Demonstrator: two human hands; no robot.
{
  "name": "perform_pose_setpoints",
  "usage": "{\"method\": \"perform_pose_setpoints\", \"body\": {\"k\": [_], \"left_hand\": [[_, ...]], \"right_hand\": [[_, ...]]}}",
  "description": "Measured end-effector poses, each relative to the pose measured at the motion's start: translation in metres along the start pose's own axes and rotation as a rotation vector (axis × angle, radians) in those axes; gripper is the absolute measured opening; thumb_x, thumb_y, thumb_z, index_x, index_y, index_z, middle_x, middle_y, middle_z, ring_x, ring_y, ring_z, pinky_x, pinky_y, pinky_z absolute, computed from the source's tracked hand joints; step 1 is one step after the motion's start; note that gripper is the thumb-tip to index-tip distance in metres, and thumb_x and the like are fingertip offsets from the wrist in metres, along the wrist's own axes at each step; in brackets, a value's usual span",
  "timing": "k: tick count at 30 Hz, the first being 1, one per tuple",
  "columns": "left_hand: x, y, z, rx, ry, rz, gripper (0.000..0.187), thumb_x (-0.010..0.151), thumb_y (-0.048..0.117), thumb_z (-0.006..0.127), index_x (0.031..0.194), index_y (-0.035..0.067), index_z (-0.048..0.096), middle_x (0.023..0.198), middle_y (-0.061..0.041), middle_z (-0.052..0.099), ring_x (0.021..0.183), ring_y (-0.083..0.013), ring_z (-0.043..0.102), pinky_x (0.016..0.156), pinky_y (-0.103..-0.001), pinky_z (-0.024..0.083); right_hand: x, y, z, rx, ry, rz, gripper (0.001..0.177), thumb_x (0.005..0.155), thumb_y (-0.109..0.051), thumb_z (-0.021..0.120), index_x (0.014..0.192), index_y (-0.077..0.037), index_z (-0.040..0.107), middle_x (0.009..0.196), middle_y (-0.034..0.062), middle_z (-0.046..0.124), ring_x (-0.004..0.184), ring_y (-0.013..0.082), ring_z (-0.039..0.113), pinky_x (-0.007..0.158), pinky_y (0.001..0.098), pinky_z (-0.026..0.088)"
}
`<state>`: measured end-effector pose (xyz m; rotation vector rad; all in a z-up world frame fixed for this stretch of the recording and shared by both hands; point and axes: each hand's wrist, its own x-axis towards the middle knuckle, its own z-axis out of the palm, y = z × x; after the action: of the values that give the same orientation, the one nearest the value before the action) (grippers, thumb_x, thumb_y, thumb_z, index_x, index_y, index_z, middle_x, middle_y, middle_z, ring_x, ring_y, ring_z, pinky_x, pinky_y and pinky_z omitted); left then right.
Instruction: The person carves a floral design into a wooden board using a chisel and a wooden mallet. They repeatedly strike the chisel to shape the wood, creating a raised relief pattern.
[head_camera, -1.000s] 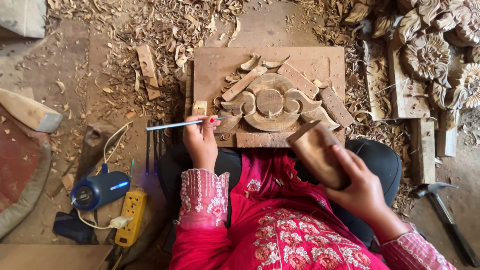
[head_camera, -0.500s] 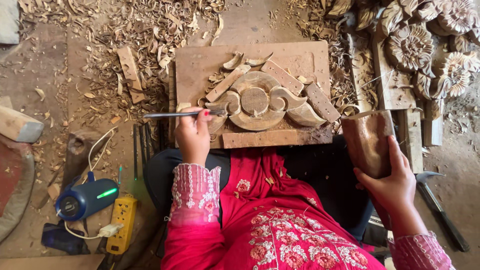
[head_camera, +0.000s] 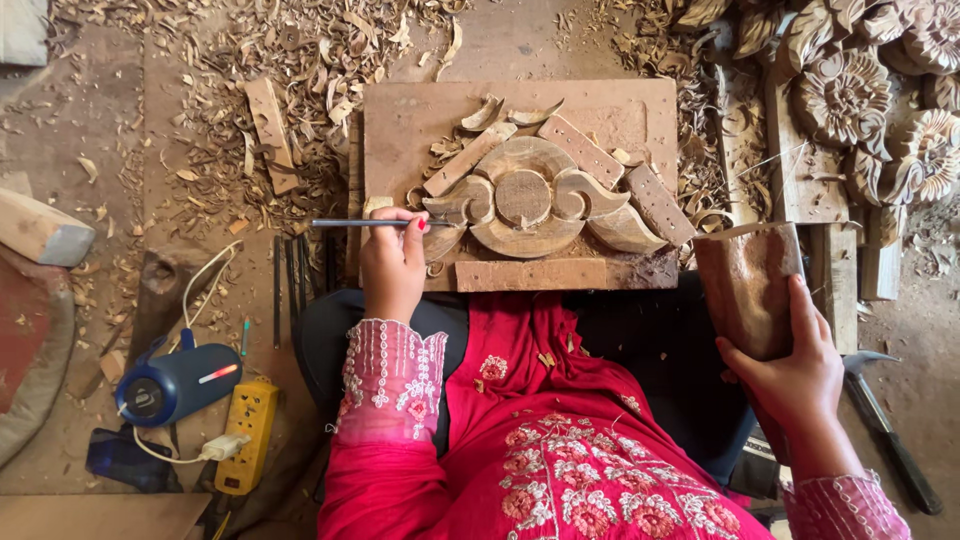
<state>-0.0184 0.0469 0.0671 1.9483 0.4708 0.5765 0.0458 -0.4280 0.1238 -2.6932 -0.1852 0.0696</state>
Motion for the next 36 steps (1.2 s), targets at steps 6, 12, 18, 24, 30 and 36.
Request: {"method": "perform_pose_setpoints", "body": {"k": [6, 12, 18, 24, 30, 36], "left_hand": [[0.001, 0.011, 0.002, 0.064, -0.002, 0.097, 0.013, 0.105, 0.011, 0.064, 0.11, 0.004, 0.054, 0.1, -0.012, 0.077, 0.09, -0.0246, 0.079, 0.073, -0.033, 0.061], [0.0, 0.012, 0.007, 0.229, 0.006, 0.137, 0.01, 0.102, 0.013, 0.067, 0.107, 0.007, 0.061, 0.089, -0.014, 0.074, 0.078, -0.0312, 0.074, 0.064, -0.04, 0.056], [0.012, -0.001, 0.009, 0.251, -0.094, 0.102, 0.006, 0.103, 0.013, 0.064, 0.104, 0.009, 0.06, 0.084, -0.012, 0.074, 0.073, -0.0296, 0.074, 0.062, -0.04, 0.057], [0.011, -0.007, 0.01, 0.354, -0.09, 0.269, 0.009, 0.099, 0.013, 0.064, 0.106, 0.008, 0.062, 0.084, -0.015, 0.072, 0.072, -0.0314, 0.072, 0.063, -0.04, 0.057], [0.01, -0.016, 0.012, 0.518, 0.013, 0.432, 0.016, 0.097, 0.014, 0.065, 0.111, 0.007, 0.06, 0.09, -0.016, 0.072, 0.076, -0.031, 0.072, 0.068, -0.039, 0.059], [-0.039, -0.001, 0.004, 0.484, -0.034, 0.301, 0.013, 0.1, 0.017, 0.066, 0.098, 0.005, 0.064, 0.077, -0.013, 0.074, 0.058, -0.0262, 0.071, 0.049, -0.038, 0.054]], "right_hand": [[0.003, -0.017, -0.007, -0.014, -0.007, -0.004, 0.115, 0.063, -0.037, 0.091, 0.165, -0.011, 0.043, 0.145, 0.0231, 0.058, 0.128, 0.0359, 0.061, 0.104, 0.0445, 0.051], [0.039, -0.08, -0.012, 0.145, 0.014, -0.376, 0.111, 0.066, -0.03, 0.095, 0.16, -0.007, 0.041, 0.146, 0.0222, 0.059, 0.13, 0.029, 0.063, 0.109, 0.0402, 0.053], [0.103, -0.223, -0.032, 0.369, 0.224, -0.918, 0.112, 0.071, -0.023, 0.096, 0.156, -0.004, 0.027, 0.151, 0.0206, 0.044, 0.135, 0.0338, 0.051, 0.113, 0.0428, 0.048], [0.131, -0.31, -0.048, -0.338, 0.158, -1.302, 0.076, 0.087, -0.025, 0.086, 0.152, -0.025, 0.048, 0.145, 0.0089, 0.059, 0.107, 0.0354, 0.065, 0.074, 0.0439, 0.058], [0.121, -0.316, -0.043, -0.553, 0.158, -1.253, 0.058, 0.089, -0.032, 0.078, 0.14, -0.042, 0.053, 0.14, 0.0017, 0.06, 0.102, 0.0358, 0.067, 0.065, 0.0376, 0.06], [0.107, -0.279, -0.04, -0.159, 0.078, -1.075, 0.084, 0.067, -0.029, 0.09, 0.144, -0.016, 0.059, 0.142, 0.0086, 0.064, 0.112, 0.0325, 0.069, 0.083, 0.041, 0.061]]}}
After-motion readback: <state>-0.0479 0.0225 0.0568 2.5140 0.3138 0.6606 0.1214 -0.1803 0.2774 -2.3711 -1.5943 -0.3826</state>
